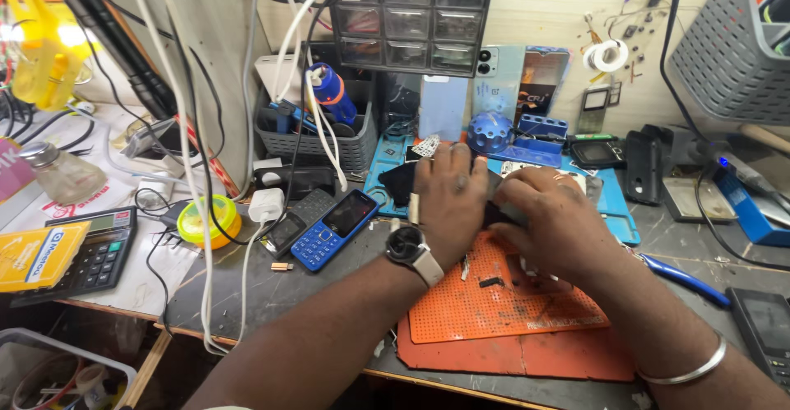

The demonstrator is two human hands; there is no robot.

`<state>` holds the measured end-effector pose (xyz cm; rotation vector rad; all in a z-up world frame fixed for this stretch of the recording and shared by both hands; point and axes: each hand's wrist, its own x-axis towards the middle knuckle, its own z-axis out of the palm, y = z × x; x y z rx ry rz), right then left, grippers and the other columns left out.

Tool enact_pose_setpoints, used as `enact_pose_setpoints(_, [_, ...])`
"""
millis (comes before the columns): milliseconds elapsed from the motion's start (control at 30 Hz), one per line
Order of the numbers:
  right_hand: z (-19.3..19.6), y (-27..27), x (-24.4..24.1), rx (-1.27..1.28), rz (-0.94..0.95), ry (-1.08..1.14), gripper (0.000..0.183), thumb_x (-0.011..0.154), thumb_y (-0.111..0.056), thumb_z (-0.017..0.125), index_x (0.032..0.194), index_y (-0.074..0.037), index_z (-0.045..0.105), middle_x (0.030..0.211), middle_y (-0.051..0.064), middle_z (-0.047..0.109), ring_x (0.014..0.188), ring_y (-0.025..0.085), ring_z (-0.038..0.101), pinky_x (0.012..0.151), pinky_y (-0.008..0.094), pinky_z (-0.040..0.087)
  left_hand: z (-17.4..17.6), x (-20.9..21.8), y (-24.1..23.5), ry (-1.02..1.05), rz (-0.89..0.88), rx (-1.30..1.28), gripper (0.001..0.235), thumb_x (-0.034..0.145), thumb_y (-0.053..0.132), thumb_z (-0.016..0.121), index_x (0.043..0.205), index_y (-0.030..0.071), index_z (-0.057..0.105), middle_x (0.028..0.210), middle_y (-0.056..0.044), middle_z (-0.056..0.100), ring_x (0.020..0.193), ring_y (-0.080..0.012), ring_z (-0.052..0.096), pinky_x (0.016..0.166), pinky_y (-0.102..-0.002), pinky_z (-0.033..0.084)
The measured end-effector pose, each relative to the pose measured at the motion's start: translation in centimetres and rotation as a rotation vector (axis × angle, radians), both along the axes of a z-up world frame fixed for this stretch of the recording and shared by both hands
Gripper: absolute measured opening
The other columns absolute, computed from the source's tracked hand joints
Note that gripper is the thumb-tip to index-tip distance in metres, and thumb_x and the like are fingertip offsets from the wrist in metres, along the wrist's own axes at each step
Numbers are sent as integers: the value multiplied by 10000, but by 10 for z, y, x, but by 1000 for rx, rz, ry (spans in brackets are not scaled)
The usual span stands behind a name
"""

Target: The person disassembles a mobile phone using a screwdriver, removes the back cover, and manipulates internal components. They then handle a second mobile phone, remove its back cover, and continue working on its internal parts.

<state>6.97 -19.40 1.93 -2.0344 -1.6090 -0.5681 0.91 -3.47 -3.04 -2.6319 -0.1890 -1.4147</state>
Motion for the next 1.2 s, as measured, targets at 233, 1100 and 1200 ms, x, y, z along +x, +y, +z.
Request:
enact_pose_setpoints(233, [4, 5, -23, 64, 198, 346, 346, 738, -172, 755, 1066, -99, 677, 1046, 85, 662, 961, 267, 671, 815, 378, 580, -1, 3, -9, 159, 119, -56, 263, 796, 245, 642, 961, 49, 702, 1158, -156, 595, 1069, -282, 545, 819, -408, 415])
enact_pose_setpoints(1100, [-13, 29, -84, 159, 126, 186, 665, 771, -388, 865, 1254, -49, 559, 1044, 127, 683, 967, 329, 661, 875, 457, 487, -8, 5, -11, 331, 140, 40, 303, 860, 241, 683, 958, -45, 712, 1069, -177, 570, 1053, -278, 522, 817, -393, 419])
enact_pose_setpoints(1200, [-18, 25, -71, 201, 135, 175, 732, 717, -434, 895, 1239, -52, 554, 1113, 131, 665, 1020, 342, 637, 905, 463, 492, -9, 3, -11, 237, 59, -30, 306, 853, 269, 671, 955, -17, 713, 1112, -198, 576, 1099, -325, 522, 854, -437, 415])
